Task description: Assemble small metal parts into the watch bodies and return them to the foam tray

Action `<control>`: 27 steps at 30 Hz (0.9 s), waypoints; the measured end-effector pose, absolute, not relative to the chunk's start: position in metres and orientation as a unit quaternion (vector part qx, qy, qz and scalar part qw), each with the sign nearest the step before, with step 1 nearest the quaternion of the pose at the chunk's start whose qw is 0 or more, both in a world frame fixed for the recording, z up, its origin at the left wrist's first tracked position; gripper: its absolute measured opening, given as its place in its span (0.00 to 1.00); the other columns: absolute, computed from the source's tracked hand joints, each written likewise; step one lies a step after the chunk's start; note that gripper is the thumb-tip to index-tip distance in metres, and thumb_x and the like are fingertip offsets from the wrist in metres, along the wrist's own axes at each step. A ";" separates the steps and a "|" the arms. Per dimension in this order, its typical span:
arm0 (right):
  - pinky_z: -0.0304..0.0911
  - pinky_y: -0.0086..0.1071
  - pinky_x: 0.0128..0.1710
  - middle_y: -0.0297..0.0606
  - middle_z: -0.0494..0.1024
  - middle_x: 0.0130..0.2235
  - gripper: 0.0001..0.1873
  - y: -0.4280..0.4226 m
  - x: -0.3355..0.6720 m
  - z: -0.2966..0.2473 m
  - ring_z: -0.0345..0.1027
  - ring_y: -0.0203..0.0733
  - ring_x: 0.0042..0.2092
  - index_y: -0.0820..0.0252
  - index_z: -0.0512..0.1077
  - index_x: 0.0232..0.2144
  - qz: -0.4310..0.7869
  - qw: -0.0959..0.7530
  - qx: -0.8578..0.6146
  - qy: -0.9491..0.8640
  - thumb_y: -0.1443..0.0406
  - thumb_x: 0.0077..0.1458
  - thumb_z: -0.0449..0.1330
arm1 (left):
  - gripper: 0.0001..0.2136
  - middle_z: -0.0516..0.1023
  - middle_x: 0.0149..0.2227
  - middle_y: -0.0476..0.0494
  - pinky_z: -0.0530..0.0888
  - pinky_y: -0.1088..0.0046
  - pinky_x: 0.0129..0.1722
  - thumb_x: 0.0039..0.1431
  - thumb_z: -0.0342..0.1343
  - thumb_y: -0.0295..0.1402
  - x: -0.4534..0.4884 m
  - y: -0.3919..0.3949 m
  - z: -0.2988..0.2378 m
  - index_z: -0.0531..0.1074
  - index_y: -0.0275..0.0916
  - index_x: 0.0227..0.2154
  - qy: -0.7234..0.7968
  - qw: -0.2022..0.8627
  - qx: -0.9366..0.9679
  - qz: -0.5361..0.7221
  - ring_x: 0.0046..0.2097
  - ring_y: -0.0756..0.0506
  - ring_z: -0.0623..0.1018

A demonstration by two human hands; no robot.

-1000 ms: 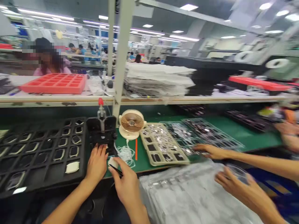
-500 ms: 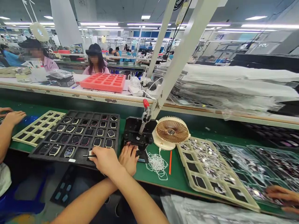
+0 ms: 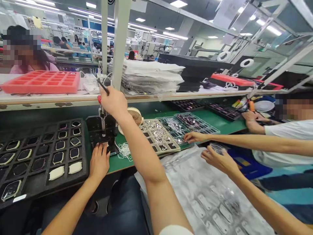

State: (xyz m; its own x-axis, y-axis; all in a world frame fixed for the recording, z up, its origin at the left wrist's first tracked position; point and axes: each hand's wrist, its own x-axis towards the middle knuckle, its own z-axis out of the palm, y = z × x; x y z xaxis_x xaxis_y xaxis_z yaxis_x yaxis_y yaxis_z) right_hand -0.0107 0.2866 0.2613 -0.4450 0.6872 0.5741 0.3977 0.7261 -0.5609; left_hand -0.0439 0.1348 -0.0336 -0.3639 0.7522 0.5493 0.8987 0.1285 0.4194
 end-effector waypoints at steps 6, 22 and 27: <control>0.67 0.37 0.44 0.42 0.85 0.39 0.13 0.295 -0.031 0.265 0.73 0.41 0.36 0.64 0.78 0.46 0.270 0.276 -0.265 -0.884 0.61 0.68 0.59 | 0.21 0.64 0.70 0.23 0.67 0.39 0.68 0.73 0.50 0.29 -0.029 0.105 -0.031 0.65 0.30 0.66 -0.751 0.119 -0.551 -0.343 0.75 0.27 0.58; 0.72 0.43 0.57 0.51 0.76 0.64 0.16 0.184 0.058 0.119 0.76 0.48 0.60 0.56 0.73 0.56 0.239 0.560 -0.171 -0.775 0.69 0.70 0.54 | 0.23 0.80 0.53 0.37 0.80 0.59 0.57 0.66 0.48 0.16 -0.018 -0.020 0.010 0.71 0.42 0.59 -0.624 0.025 -0.609 -0.489 0.58 0.40 0.79; 0.72 0.39 0.47 0.43 0.83 0.42 0.09 0.173 0.081 0.089 0.79 0.47 0.44 0.56 0.79 0.44 0.297 0.577 -0.277 -0.709 0.62 0.68 0.59 | 0.08 0.81 0.44 0.37 0.79 0.53 0.51 0.69 0.55 0.27 -0.111 -0.091 0.040 0.74 0.39 0.48 -0.817 0.268 -0.358 -0.365 0.48 0.37 0.81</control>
